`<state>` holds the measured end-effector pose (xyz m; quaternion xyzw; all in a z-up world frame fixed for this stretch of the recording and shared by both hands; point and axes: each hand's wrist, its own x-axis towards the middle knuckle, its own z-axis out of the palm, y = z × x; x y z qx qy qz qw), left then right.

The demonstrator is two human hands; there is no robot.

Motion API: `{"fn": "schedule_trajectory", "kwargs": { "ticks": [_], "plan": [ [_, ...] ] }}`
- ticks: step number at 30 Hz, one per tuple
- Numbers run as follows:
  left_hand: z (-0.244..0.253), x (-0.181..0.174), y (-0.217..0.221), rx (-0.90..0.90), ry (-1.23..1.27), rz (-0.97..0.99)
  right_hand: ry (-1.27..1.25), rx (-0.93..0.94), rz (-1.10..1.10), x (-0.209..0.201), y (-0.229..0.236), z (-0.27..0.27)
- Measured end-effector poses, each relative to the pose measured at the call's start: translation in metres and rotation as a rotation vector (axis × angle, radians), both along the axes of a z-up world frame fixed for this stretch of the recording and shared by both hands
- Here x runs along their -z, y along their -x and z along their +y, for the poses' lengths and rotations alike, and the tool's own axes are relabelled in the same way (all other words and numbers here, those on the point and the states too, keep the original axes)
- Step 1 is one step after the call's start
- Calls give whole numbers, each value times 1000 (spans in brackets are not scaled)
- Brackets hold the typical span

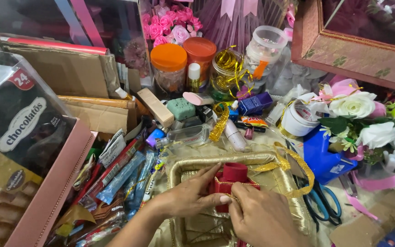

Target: Decorating a small red gift box by measuring, cutting, and gluing gold ribbon onto it using a hot glue gun and scissors.

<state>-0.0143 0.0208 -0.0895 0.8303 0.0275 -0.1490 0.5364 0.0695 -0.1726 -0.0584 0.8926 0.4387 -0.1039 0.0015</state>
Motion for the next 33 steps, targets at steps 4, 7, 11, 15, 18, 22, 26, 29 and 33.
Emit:
{"fn": "schedule_trajectory", "kwargs": {
  "ticks": [4, 7, 11, 15, 18, 22, 26, 29, 33],
  "plan": [
    [1, -13, 2, 30, 34, 40, -53, -1, -45, 8, 3, -4],
    [2, -10, 2, 55, 24, 22, -87, 0, -72, 13, 5, -5],
    [4, -7, 2, 72, -21, -7, -31, 52, -32, 9, 7, -5],
    [3, -10, 2, 57, -7, 13, -72, 27, -1, 6, 6, -6],
    [4, 8, -1, 28, 9, -42, -99, 30, 97, 1, -2, -15],
    [5, -1, -2, 28, 57, 36, -187, 14, 131, -5, -14, -31],
    [4, -8, -2, 33, 35, 73, -141, 54, 220, 3, -33, -51],
    [2, -14, -3, 26, 62, 128, -200, 32, 193, 13, -45, -64],
    [1, -16, -4, -9, 108, 160, -127, 36, 186, 7, -51, -66]
  ]
}}
